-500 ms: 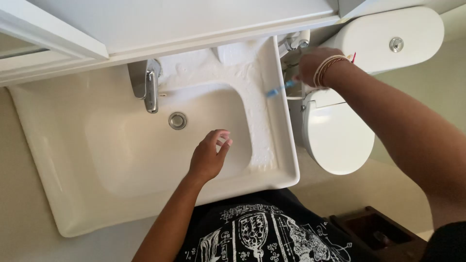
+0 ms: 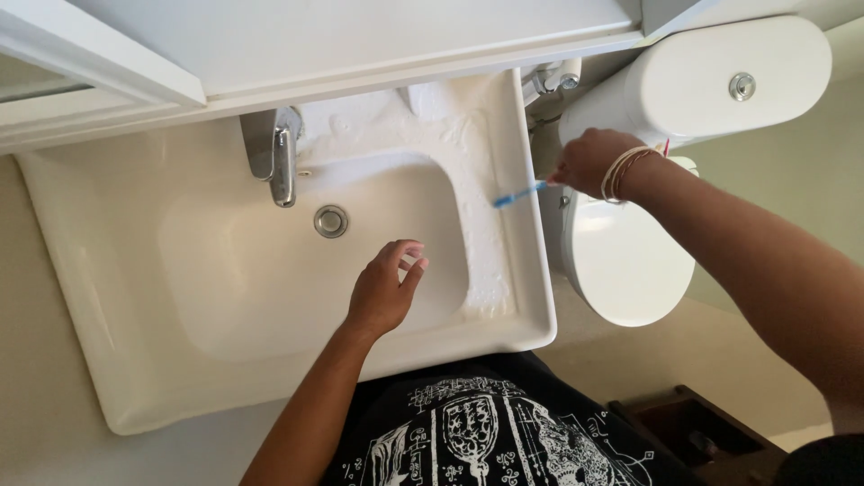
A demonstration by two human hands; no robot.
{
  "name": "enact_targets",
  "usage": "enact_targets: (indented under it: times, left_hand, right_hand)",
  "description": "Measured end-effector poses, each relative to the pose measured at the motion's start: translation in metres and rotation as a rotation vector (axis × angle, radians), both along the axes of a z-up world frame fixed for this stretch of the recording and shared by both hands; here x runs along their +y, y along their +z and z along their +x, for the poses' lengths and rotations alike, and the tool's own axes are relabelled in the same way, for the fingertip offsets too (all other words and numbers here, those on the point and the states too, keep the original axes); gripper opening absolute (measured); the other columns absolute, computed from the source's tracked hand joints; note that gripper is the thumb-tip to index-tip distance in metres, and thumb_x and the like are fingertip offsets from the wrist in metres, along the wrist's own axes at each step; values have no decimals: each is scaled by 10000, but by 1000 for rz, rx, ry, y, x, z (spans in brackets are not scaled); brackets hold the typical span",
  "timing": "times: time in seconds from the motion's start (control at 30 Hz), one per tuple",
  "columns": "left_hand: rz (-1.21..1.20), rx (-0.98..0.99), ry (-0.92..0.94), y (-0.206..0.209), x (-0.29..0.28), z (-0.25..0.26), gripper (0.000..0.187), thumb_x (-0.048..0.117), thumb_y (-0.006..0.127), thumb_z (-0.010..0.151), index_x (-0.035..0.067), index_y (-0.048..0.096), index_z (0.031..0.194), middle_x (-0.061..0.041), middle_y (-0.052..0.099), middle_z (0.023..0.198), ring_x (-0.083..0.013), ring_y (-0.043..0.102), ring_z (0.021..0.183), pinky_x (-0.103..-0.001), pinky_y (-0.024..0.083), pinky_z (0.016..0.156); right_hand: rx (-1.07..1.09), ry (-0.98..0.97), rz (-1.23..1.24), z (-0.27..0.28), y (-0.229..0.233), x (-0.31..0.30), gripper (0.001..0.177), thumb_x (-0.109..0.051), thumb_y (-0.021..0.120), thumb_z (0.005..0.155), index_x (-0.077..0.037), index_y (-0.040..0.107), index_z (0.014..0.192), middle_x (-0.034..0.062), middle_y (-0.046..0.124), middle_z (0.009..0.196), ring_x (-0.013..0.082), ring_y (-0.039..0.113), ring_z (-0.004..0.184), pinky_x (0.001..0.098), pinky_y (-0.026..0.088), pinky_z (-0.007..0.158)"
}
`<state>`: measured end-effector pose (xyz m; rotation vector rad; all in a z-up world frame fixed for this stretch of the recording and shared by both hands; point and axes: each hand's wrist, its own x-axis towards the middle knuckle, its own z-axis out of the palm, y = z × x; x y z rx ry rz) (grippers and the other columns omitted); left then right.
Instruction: Scrubbing the edges of a bathroom sink using a toothbrush.
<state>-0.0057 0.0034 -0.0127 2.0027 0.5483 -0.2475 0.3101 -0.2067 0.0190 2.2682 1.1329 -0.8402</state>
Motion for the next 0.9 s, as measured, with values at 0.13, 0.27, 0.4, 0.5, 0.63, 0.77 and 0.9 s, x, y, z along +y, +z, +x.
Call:
enact_targets:
  times: [0.13,0.27,0.4,0.5,0.63,0.77,0.9]
  left_hand:
    - [-10,51,-9,7,-2,6,323,303,613,980,118,608,1245,-37,702,1166,-185,708,947,-381,551,766]
    - [-12,19,-17,6,-2,8,314,292,615,984,112,612,1241,-44,705,1169,-189,710,956,-377,552,784]
    - [-17,37,-20,5,-4,7,315,291,618,980,114,614,1241,-43,706,1171,-188,712,950,-374,550,776]
    - [-8,25,-15,5,-3,7,314,302,626,984,113,617,1234,-45,706,1169,-188,709,954,-376,550,757]
    - [-17,43,-31,2,-5,3,308,296,616,987,117,618,1237,-40,710,1167,-186,712,940,-373,550,759]
    - [-26,69,-59,-1,-8,1,310,301,608,989,120,613,1240,-37,703,1171,-183,707,955,-378,550,759]
    - [-27,89,-74,-3,-14,-3,320,309,614,988,119,614,1246,-37,709,1164,-186,711,961,-377,550,793]
  right_hand:
    - [-48,26,38,-9,4,-1,424,-445,434,1083,-208,779,1010,94,757,986,316,739,936,486,604,827]
    - [73,-35,-53,-22,16,3,479,-504,429,1073,-166,756,988,109,772,922,302,752,898,466,600,820]
    - [95,21,-14,-29,-3,-17,534,-522,375,1091,-137,728,980,123,763,915,316,747,875,464,599,815]
    - [191,98,-68,-35,-5,-31,556,-540,365,1076,-126,721,973,115,769,927,303,747,883,460,596,844]
    - [157,96,-8,-55,-17,-53,519,-527,383,1060,-127,708,1001,122,763,952,319,739,895,479,598,837]
    - [216,-16,-70,-82,12,-53,482,-550,417,1022,-162,704,1026,121,755,963,324,735,921,483,597,844]
    - [217,-97,-81,-102,4,-68,510,-542,407,1060,-137,708,986,152,756,919,340,745,911,476,600,841]
